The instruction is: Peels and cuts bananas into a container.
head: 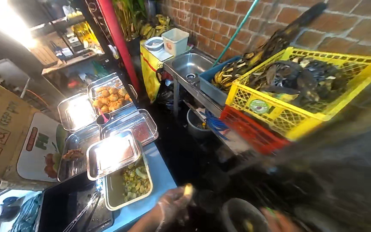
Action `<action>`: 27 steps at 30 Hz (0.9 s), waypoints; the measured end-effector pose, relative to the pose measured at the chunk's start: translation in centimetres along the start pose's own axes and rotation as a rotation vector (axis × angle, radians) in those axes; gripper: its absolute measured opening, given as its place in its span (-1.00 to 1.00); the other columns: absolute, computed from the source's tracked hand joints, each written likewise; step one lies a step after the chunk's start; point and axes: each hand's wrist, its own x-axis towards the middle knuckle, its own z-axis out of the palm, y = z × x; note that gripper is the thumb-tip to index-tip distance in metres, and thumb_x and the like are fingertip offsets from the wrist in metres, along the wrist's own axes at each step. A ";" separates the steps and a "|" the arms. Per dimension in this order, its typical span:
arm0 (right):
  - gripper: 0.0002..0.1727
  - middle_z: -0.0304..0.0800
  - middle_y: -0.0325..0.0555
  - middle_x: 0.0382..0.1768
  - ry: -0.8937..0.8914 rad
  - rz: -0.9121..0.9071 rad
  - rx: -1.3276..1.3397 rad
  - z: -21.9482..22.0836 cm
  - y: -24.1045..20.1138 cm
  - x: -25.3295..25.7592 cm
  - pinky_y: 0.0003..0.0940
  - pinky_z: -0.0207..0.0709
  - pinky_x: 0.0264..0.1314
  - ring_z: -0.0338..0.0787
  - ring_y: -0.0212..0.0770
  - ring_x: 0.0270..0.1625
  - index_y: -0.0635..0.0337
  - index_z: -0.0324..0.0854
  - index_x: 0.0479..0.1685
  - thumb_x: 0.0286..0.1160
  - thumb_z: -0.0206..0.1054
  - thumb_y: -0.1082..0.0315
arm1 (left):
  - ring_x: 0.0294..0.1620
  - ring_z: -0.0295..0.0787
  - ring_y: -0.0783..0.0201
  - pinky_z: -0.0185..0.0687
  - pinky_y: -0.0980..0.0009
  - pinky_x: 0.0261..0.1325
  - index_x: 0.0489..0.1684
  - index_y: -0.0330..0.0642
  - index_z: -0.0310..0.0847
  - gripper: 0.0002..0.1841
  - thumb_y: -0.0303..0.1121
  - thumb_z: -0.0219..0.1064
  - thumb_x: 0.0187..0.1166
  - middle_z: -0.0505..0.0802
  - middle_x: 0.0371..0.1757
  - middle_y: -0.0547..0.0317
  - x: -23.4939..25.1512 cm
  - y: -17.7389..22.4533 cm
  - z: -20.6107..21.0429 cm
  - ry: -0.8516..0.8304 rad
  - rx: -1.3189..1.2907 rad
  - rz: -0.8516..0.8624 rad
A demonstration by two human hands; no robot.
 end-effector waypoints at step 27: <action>-0.48 0.70 -0.27 -0.59 0.082 -1.244 -0.197 16.2 -31.8 0.2 -0.19 0.48 -0.73 0.64 -0.18 -0.69 -0.34 0.53 0.67 0.78 0.04 0.22 | -0.45 0.65 0.38 0.63 0.47 -0.40 0.62 -0.03 0.44 -0.46 -0.40 0.33 0.59 0.79 -0.17 0.15 -15.7 -3.1 -17.7 0.207 -0.363 0.227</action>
